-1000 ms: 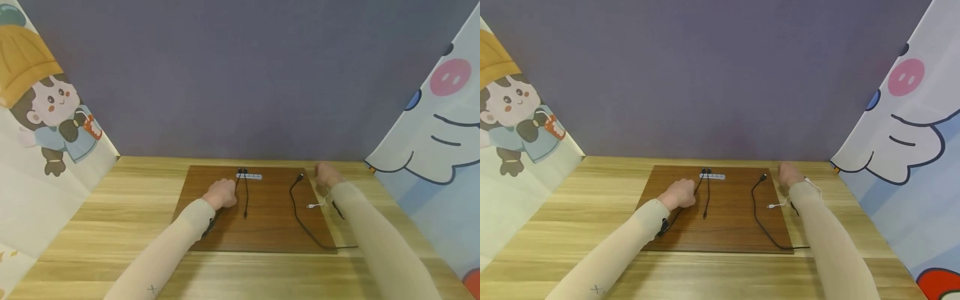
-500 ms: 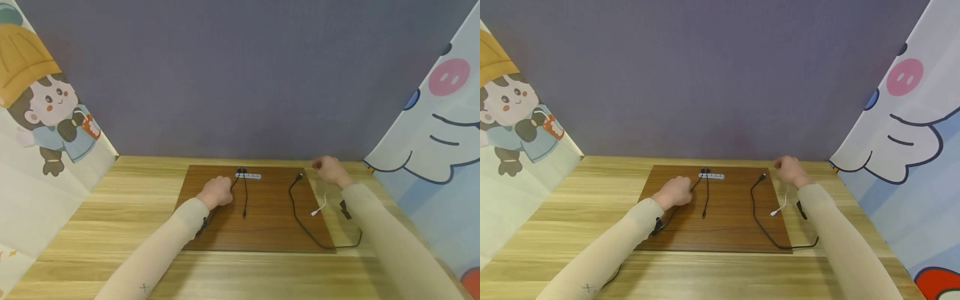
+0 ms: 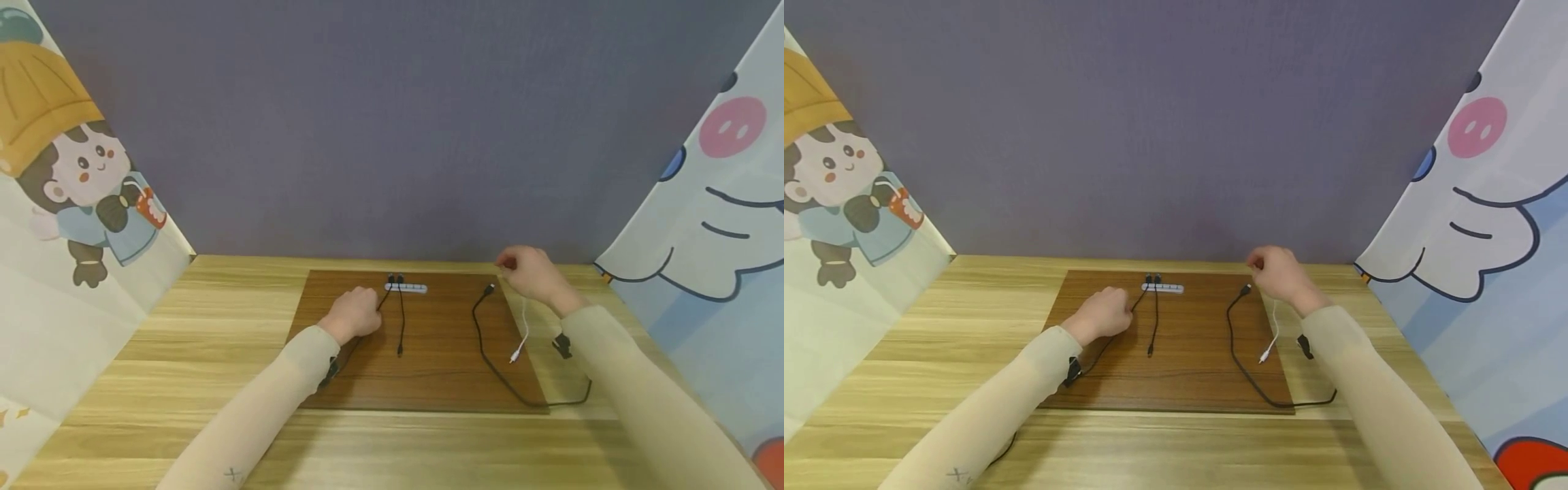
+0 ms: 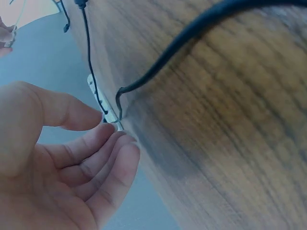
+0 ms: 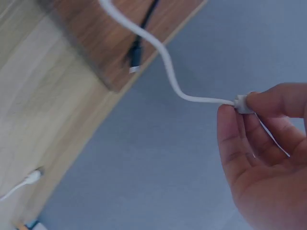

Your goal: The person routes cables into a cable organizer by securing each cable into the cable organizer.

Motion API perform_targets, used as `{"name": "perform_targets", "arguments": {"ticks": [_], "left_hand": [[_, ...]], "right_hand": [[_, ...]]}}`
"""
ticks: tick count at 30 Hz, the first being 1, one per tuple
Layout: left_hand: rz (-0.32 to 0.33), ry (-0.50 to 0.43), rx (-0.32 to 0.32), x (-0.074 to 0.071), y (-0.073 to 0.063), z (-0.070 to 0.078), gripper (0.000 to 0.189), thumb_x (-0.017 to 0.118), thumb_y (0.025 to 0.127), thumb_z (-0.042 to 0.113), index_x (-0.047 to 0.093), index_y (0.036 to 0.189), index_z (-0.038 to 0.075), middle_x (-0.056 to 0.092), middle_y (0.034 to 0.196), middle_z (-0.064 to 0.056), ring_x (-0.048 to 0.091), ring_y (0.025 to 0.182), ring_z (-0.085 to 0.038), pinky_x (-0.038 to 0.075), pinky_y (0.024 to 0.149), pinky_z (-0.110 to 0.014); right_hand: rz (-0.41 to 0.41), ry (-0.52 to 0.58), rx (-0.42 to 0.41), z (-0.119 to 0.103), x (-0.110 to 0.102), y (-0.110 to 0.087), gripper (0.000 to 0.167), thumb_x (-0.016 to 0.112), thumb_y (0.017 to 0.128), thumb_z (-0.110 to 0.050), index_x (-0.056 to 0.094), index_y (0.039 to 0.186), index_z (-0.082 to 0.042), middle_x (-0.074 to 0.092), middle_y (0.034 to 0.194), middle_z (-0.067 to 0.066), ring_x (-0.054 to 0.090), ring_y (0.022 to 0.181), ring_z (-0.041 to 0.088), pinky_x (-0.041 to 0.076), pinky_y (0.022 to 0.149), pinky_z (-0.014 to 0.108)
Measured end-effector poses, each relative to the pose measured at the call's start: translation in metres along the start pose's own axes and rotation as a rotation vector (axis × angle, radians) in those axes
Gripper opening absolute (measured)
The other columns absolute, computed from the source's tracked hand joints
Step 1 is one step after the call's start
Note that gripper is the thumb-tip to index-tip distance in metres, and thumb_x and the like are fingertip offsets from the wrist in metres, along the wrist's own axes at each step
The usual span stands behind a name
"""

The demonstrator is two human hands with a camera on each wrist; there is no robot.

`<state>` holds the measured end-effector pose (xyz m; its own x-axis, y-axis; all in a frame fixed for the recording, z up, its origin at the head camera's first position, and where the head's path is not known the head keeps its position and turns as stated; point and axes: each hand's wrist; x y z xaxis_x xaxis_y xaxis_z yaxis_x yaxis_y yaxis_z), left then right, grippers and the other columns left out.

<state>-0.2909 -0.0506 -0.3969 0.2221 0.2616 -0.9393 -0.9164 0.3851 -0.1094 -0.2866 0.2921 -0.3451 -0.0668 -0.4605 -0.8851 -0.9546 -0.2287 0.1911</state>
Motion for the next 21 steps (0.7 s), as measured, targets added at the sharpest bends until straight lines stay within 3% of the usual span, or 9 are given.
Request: {"name": "perform_targets", "arguments": {"ticks": [7,10,14,21], "left_hand": [[0.090,-0.073,0.079,-0.005,0.000,0.005,0.026,0.050,0.097,0.005,0.043,0.072,0.011,0.032,0.059,0.001,0.024,0.049,-0.012,0.028,0.047,-0.028],[0.118,-0.120,0.115,-0.010,0.001,0.012,0.016,0.051,0.098,0.008,0.053,0.082,0.009,0.043,0.066,0.001,0.035,0.053,-0.012,0.034,0.052,-0.029],[0.159,-0.188,0.159,-0.017,-0.001,0.026,0.013,0.054,0.100,0.013,0.065,0.103,0.007,0.062,0.088,-0.003,0.054,0.068,-0.017,0.047,0.063,-0.034],[0.231,-0.337,0.247,-0.015,-0.004,0.048,0.016,0.057,0.102,0.019,0.067,0.108,0.008,0.066,0.094,-0.002,0.059,0.076,-0.018,0.050,0.070,-0.035]], "right_hand": [[0.024,0.003,-0.068,-0.035,-0.006,-0.005,0.022,0.058,0.095,-0.002,0.069,0.114,0.002,0.068,0.103,0.016,0.063,0.092,0.030,0.053,0.081,0.048],[0.033,0.021,-0.099,-0.049,-0.006,-0.006,0.023,0.057,0.095,-0.001,0.069,0.114,0.002,0.067,0.102,0.014,0.062,0.091,0.028,0.052,0.080,0.045],[0.057,0.035,-0.142,-0.067,-0.005,-0.009,0.025,0.056,0.095,0.000,0.070,0.116,0.002,0.066,0.103,0.012,0.060,0.090,0.026,0.052,0.080,0.043],[0.118,0.078,-0.184,-0.084,-0.003,-0.012,0.025,0.057,0.095,0.000,0.071,0.115,-0.002,0.067,0.105,0.011,0.061,0.092,0.025,0.053,0.082,0.042]]}}
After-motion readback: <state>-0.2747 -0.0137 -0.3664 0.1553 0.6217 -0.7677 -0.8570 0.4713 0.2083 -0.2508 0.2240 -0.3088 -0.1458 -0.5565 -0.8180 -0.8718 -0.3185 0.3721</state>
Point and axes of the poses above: each hand's wrist, its own y-axis towards the middle knuckle, its own x-axis out of the palm, z = x × y
